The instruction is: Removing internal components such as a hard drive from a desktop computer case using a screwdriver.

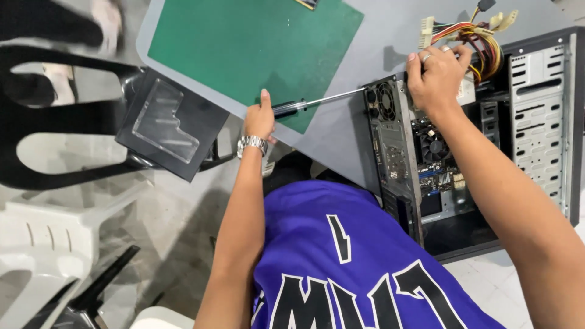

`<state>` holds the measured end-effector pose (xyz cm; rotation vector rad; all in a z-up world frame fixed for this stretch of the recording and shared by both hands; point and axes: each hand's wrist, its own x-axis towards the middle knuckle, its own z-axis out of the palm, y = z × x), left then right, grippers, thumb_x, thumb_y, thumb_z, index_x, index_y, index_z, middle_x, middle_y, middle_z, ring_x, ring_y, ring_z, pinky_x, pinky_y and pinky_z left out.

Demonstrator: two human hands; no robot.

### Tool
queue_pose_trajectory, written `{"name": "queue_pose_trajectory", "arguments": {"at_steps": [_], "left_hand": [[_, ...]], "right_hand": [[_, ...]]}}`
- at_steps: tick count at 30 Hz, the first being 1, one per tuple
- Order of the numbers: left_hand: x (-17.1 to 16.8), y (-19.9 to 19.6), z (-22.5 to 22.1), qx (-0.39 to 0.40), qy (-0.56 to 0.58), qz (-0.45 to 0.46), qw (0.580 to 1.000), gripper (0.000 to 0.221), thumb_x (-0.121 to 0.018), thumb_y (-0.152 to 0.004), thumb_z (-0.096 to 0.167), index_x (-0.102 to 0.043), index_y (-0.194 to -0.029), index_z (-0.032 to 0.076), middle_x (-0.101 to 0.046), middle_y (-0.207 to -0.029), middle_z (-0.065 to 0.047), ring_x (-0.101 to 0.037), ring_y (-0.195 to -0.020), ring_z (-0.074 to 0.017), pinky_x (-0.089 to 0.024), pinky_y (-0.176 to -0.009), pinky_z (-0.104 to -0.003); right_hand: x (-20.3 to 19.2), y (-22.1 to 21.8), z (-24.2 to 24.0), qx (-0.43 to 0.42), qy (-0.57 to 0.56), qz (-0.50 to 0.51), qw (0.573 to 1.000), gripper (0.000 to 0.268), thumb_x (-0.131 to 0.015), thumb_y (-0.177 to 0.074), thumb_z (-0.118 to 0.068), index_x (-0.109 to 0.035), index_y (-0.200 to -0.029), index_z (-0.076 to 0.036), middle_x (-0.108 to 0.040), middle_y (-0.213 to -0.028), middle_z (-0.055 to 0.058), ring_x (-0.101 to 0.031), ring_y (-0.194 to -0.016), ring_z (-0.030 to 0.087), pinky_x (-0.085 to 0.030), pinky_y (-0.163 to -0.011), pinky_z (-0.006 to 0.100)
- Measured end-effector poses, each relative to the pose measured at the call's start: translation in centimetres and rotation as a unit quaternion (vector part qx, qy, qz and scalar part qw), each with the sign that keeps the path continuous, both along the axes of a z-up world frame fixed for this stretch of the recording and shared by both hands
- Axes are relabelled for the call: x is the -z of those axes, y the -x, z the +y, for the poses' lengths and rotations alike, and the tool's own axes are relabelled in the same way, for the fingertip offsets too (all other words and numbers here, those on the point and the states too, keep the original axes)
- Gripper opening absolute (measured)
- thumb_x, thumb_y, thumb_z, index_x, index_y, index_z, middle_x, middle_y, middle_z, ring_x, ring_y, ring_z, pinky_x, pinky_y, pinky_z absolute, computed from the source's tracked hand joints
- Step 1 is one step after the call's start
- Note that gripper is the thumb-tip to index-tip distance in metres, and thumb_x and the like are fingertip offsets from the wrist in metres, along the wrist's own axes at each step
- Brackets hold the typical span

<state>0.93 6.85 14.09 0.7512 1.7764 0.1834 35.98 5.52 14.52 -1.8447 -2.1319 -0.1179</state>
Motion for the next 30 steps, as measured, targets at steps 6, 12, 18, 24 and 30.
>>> {"name": "queue_pose_trajectory", "arguments": {"at_steps": [6,12,18,24,30], "left_hand": [[10.3,-0.4,-0.9,-0.155,-0.151,-0.165,0.962,0.034,-0.041,-0.088,0.024,-0.049,-0.120,0.016,-0.053,-0.102,-0.007,-0.060,-0.076,-0.0167,-0.054,-0.063,-0.029],[4.0,-0.6,-0.3,-0.058,-0.114,0.084,0.988,0.066,-0.034,-0.084,0.065,-0.064,-0.077,0.006,-0.069,-0.079,-0.015,-0.067,-0.067,-0.0330,-0.052,-0.060,-0.039],[10.0,-0.9,-2.2,-0.130,-0.242,-0.060,0.960,0.042,-0.045,-0.096,0.033,-0.050,-0.128,0.006,-0.061,-0.121,-0.022,-0.064,-0.096,-0.0332,-0.051,-0.089,-0.041],[8.3,-1.4,-2.7,-0.188,-0.281,-0.024,0.941,0.042,-0.056,-0.094,0.048,-0.062,-0.112,0.011,-0.067,-0.100,-0.016,-0.069,-0.087,-0.0297,-0.059,-0.074,-0.036],[13.3,-0.4,-2.7,-0.224,-0.218,-0.164,0.936,0.036,-0.048,-0.095,0.037,-0.058,-0.115,0.009,-0.062,-0.112,-0.011,-0.064,-0.071,-0.0184,-0.059,-0.062,-0.026]], "right_hand": [[0.1,0.1,0.2,0.009,0.021,0.000,1.000,0.047,-0.048,-0.110,-0.019,-0.052,-0.064,-0.010,-0.055,-0.068,-0.002,-0.047,-0.067,0.018,-0.027,-0.094,0.038],[0.0,-0.1,0.4,-0.006,-0.010,-0.026,1.000,0.043,-0.051,-0.107,-0.018,-0.051,-0.065,-0.009,-0.058,-0.069,0.001,-0.049,-0.067,0.021,-0.028,-0.090,0.039],[1.7,-1.6,0.5,-0.020,-0.034,-0.064,0.997,0.037,-0.057,-0.105,-0.027,-0.053,-0.069,-0.016,-0.056,-0.069,0.002,-0.059,-0.072,0.021,-0.035,-0.091,0.036],[0.2,-1.3,1.1,-0.016,-0.056,0.100,0.993,0.030,-0.061,-0.106,-0.021,-0.061,-0.077,-0.013,-0.061,-0.073,0.008,-0.061,-0.075,0.030,-0.040,-0.088,0.038],[-7.8,-0.9,-0.7,0.064,-0.025,0.245,0.967,0.017,-0.067,-0.102,-0.019,-0.065,-0.101,-0.002,-0.059,-0.087,0.015,-0.057,-0.083,0.029,-0.046,-0.082,0.040]]}}
